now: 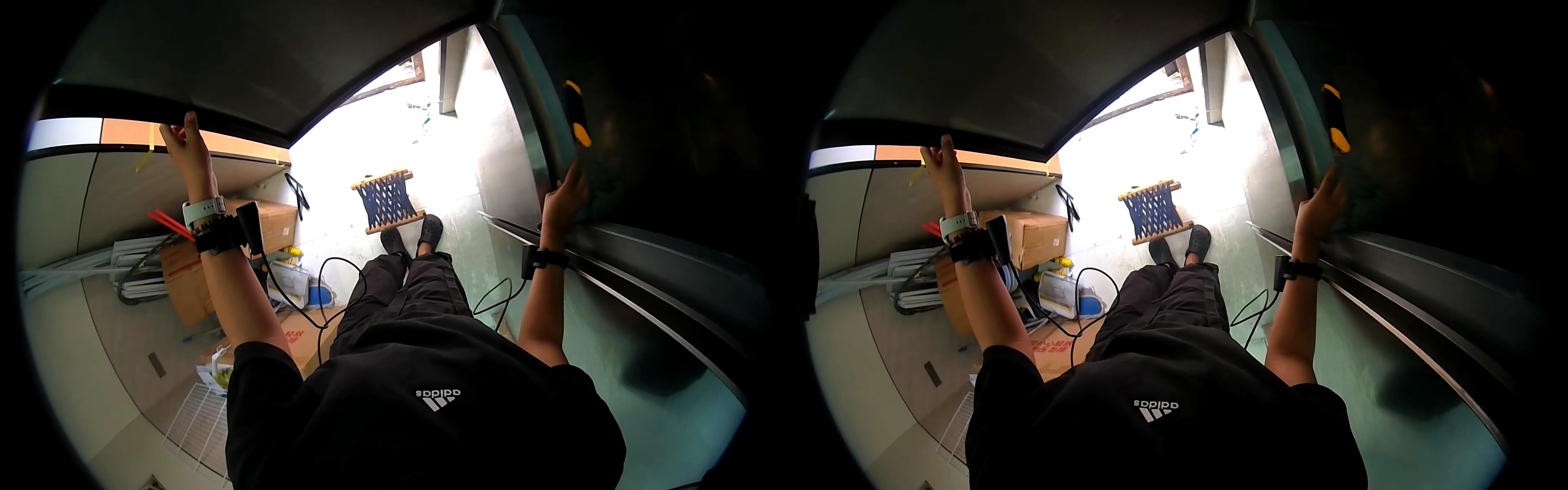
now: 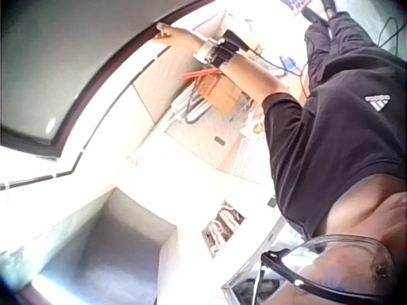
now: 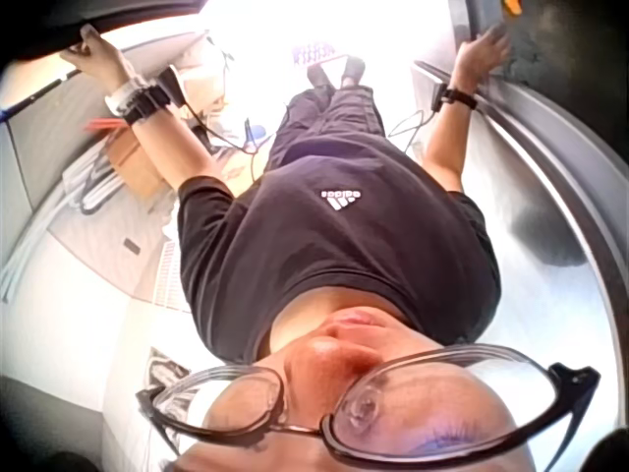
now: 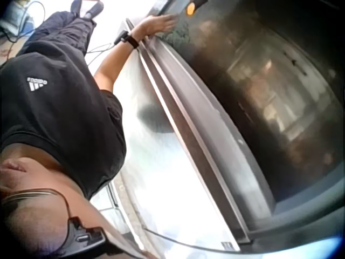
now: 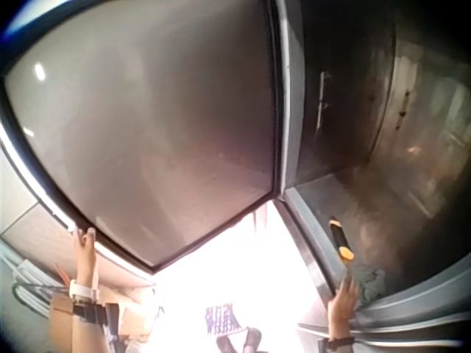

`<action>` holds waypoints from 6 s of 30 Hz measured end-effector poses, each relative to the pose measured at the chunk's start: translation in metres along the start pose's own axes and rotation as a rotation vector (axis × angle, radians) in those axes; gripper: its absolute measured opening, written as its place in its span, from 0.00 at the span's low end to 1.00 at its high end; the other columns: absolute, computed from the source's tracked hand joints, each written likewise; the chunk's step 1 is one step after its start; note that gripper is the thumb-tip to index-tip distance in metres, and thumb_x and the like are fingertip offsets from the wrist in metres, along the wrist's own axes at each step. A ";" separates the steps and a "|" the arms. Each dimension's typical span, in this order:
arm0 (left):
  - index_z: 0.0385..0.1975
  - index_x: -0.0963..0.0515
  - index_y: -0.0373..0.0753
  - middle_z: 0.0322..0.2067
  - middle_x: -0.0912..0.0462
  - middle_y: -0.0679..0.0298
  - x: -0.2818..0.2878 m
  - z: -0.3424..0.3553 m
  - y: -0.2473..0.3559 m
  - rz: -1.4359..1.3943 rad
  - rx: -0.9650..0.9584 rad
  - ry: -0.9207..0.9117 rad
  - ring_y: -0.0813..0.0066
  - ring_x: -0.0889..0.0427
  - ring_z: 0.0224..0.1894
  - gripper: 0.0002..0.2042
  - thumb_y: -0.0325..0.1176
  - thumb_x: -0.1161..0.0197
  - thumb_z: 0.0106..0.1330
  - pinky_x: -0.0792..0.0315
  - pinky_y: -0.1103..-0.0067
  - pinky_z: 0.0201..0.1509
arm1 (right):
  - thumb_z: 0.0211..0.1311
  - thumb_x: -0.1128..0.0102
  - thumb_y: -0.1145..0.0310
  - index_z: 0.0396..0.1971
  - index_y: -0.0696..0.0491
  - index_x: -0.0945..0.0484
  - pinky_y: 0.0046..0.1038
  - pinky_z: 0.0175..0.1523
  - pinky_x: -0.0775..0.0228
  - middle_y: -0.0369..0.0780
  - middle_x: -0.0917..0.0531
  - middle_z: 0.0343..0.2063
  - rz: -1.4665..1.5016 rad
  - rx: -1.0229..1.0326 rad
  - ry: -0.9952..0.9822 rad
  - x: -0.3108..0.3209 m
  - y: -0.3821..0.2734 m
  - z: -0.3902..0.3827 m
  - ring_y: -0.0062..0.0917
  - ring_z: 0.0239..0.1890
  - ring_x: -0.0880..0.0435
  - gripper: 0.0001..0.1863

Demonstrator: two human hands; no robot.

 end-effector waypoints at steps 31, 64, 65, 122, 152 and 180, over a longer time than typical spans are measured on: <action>0.33 0.39 0.40 0.28 0.37 0.69 -0.001 0.000 -0.004 0.015 0.029 -0.002 0.81 0.38 0.32 0.19 0.45 0.36 0.65 0.38 0.81 0.35 | 0.54 0.40 0.84 0.64 0.52 0.38 0.41 0.59 0.30 0.52 0.30 0.57 -0.020 0.022 0.025 0.007 -0.006 -0.004 0.46 0.58 0.29 0.35; 0.29 0.39 0.39 0.28 0.38 0.69 -0.002 0.009 -0.014 -0.014 -0.074 0.030 0.78 0.38 0.32 0.19 0.42 0.36 0.65 0.38 0.80 0.37 | 0.54 0.41 0.81 0.66 0.49 0.37 0.45 0.62 0.37 0.51 0.30 0.58 0.010 -0.084 -0.016 0.006 0.013 -0.017 0.46 0.59 0.30 0.36; 0.30 0.38 0.39 0.28 0.38 0.69 -0.005 0.006 -0.011 -0.026 -0.076 0.032 0.78 0.38 0.32 0.18 0.42 0.36 0.65 0.38 0.79 0.37 | 0.54 0.40 0.80 0.66 0.49 0.38 0.44 0.62 0.38 0.51 0.30 0.58 0.011 -0.093 -0.018 0.003 0.018 -0.018 0.47 0.58 0.30 0.36; 0.44 0.27 0.38 0.33 0.29 0.72 -0.031 0.040 -0.040 -0.167 -0.019 -0.173 0.81 0.34 0.37 0.09 0.29 0.39 0.67 0.37 0.83 0.47 | 0.60 0.36 0.65 0.70 0.40 0.48 0.50 0.60 0.38 0.47 0.39 0.64 -0.143 -0.211 -0.273 -0.050 0.095 -0.077 0.46 0.63 0.36 0.41; 0.41 0.29 0.34 0.33 0.25 0.66 -0.019 0.004 -0.064 0.188 0.021 -0.336 0.80 0.29 0.35 0.08 0.28 0.40 0.67 0.33 0.81 0.44 | 0.59 0.34 0.63 0.70 0.37 0.48 0.46 0.67 0.41 0.47 0.52 0.71 -0.098 -0.469 -0.559 -0.100 0.131 -0.102 0.47 0.69 0.45 0.41; 0.44 0.28 0.33 0.37 0.22 0.65 -0.032 0.002 -0.055 0.231 0.047 -0.471 0.79 0.26 0.40 0.09 0.26 0.41 0.67 0.32 0.80 0.48 | 0.62 0.37 0.59 0.71 0.36 0.52 0.51 0.68 0.49 0.46 0.57 0.71 -0.090 -0.560 -0.693 -0.124 0.147 -0.118 0.48 0.70 0.51 0.42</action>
Point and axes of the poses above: each hand's wrist, its own z-axis towards the middle knuckle, its own x-axis out of the back of the hand, y = z × x, the point moved 8 cm from there along z, towards the middle knuckle
